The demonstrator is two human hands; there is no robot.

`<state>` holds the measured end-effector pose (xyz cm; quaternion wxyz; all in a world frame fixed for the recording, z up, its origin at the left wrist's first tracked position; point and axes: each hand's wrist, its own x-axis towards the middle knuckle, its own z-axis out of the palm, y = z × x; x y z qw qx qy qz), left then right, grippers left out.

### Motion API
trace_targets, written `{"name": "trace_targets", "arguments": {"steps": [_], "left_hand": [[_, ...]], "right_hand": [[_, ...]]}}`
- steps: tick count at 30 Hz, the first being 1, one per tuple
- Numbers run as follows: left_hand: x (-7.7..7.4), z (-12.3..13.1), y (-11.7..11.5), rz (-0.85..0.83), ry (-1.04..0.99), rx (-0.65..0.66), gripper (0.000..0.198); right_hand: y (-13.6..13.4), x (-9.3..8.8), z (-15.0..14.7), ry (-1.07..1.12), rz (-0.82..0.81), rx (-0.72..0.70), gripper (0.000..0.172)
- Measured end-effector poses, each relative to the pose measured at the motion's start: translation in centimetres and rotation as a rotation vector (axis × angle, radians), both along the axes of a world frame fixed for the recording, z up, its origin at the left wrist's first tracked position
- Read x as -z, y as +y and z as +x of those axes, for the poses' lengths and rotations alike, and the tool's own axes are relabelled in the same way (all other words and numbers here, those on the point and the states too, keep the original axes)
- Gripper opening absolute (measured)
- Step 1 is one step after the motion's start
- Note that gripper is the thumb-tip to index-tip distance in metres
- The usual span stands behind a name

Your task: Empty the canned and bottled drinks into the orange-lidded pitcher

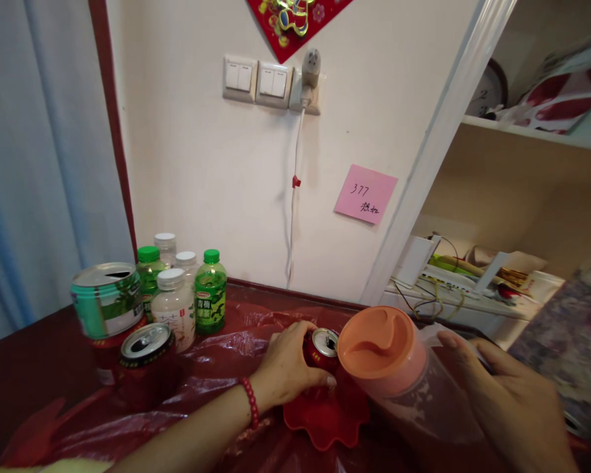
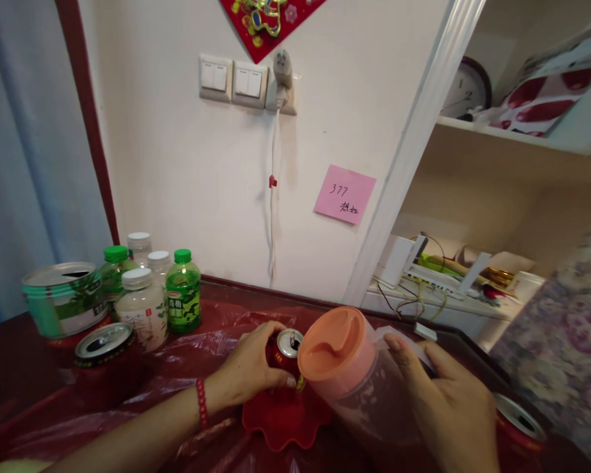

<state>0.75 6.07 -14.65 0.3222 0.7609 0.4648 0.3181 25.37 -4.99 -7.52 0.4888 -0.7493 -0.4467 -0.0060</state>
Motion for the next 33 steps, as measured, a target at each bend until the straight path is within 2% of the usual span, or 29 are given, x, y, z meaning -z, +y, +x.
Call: {"name": "trace_targets", "arguments": {"steps": [33], "left_hand": [[-0.5,0.0,-0.26,-0.011,0.011,-0.001,0.076]], "right_hand": [[0.02,0.08,0.11,-0.029,0.002,0.0,0.072]]}}
